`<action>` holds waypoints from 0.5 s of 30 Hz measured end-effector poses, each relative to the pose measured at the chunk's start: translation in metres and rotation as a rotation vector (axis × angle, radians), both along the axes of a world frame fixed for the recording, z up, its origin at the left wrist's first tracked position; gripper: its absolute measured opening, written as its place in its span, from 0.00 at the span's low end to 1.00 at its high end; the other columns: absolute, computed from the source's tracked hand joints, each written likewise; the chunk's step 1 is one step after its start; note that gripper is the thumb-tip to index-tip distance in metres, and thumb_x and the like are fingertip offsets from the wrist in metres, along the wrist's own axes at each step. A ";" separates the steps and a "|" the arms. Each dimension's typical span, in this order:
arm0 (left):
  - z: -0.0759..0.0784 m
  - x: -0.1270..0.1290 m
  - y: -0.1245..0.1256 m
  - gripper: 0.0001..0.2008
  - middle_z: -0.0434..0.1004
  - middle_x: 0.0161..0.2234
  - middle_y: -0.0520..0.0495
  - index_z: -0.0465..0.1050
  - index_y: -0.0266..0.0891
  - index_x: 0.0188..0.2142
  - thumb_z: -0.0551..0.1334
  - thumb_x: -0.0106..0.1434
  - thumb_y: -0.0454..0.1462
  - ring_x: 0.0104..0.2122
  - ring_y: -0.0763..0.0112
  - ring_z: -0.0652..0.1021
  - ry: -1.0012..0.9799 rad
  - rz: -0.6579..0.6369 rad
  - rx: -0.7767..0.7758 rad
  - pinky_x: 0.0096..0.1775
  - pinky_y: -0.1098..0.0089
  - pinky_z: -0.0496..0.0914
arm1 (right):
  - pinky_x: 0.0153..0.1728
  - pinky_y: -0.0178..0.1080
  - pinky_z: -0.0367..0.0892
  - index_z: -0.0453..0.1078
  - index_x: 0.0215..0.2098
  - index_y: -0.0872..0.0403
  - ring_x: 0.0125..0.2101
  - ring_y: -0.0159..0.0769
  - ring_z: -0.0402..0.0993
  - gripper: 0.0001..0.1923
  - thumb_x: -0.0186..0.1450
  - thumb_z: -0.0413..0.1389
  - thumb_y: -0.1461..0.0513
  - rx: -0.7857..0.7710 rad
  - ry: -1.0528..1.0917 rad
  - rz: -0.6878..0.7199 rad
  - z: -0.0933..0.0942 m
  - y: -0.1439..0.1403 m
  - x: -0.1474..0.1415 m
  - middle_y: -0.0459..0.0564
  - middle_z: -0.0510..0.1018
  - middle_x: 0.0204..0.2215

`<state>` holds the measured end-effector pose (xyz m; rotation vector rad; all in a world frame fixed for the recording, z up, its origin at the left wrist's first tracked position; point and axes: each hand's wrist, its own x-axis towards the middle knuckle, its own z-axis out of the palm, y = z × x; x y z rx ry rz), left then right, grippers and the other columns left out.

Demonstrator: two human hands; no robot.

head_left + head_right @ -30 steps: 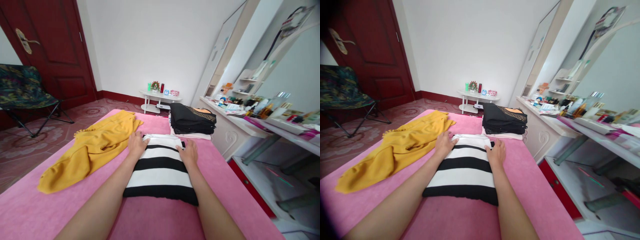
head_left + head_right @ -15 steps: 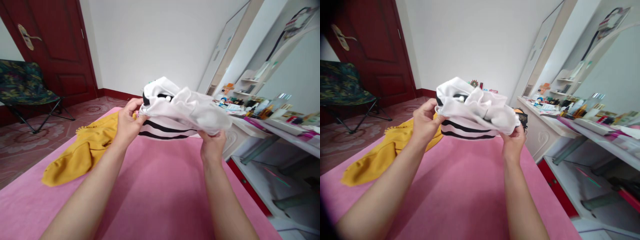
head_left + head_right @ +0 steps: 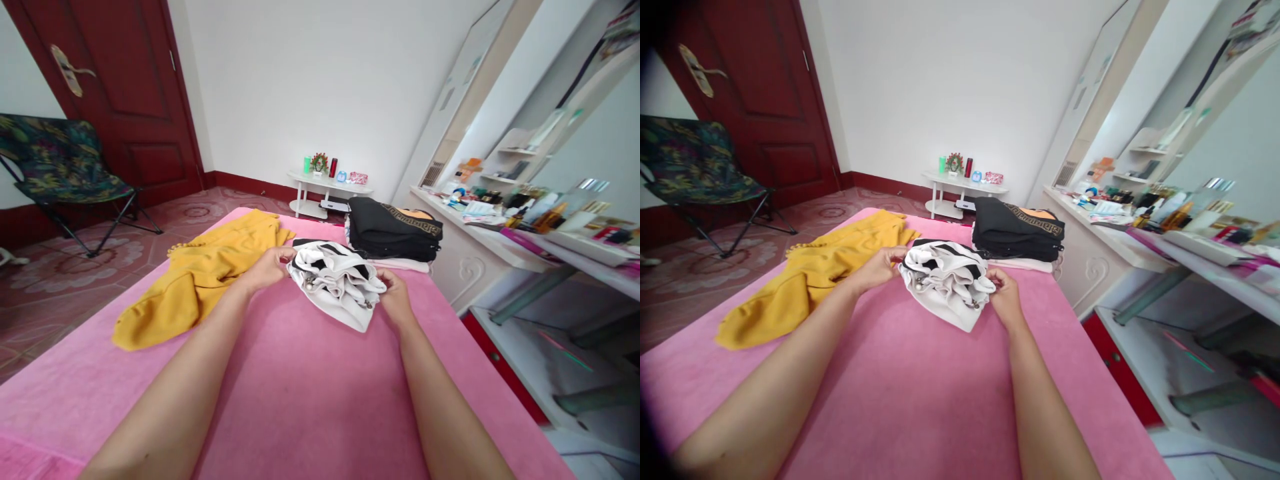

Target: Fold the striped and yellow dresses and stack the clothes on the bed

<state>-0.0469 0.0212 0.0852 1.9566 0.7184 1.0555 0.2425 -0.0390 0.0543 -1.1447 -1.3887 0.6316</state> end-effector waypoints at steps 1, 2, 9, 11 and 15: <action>0.001 -0.002 -0.001 0.04 0.75 0.28 0.49 0.73 0.34 0.27 0.62 0.48 0.31 0.32 0.69 0.74 0.001 -0.026 -0.030 0.38 0.70 0.68 | 0.28 0.32 0.61 0.66 0.25 0.54 0.26 0.30 0.66 0.07 0.45 0.57 0.65 -0.005 -0.003 0.008 0.002 -0.002 0.000 0.42 0.73 0.24; 0.000 -0.005 -0.001 0.05 0.75 0.28 0.49 0.73 0.34 0.26 0.61 0.47 0.31 0.31 0.69 0.75 0.009 -0.049 -0.062 0.38 0.70 0.68 | 0.27 0.32 0.61 0.66 0.25 0.54 0.25 0.30 0.66 0.07 0.45 0.57 0.65 -0.018 -0.005 0.021 0.004 -0.003 0.001 0.42 0.72 0.23; -0.005 -0.029 0.006 0.08 0.73 0.18 0.53 0.75 0.39 0.17 0.56 0.41 0.31 0.23 0.70 0.74 0.485 -0.135 -0.334 0.31 0.72 0.68 | 0.30 0.36 0.63 0.73 0.22 0.57 0.25 0.33 0.69 0.05 0.48 0.56 0.64 -0.493 -0.230 0.361 0.024 -0.018 0.025 0.47 0.76 0.21; -0.003 -0.027 0.008 0.10 0.75 0.20 0.52 0.76 0.40 0.19 0.56 0.42 0.31 0.25 0.70 0.74 0.498 -0.039 -0.282 0.32 0.73 0.68 | 0.31 0.36 0.63 0.74 0.23 0.56 0.25 0.33 0.69 0.05 0.49 0.56 0.63 -0.450 -0.234 0.250 0.030 -0.019 0.027 0.46 0.76 0.22; 0.006 -0.012 0.002 0.10 0.77 0.28 0.51 0.78 0.41 0.31 0.61 0.47 0.36 0.29 0.69 0.75 0.470 -0.046 -0.169 0.31 0.74 0.67 | 0.30 0.35 0.64 0.74 0.29 0.55 0.26 0.33 0.69 0.09 0.50 0.59 0.60 -0.438 -0.293 0.332 0.041 -0.023 0.015 0.46 0.76 0.25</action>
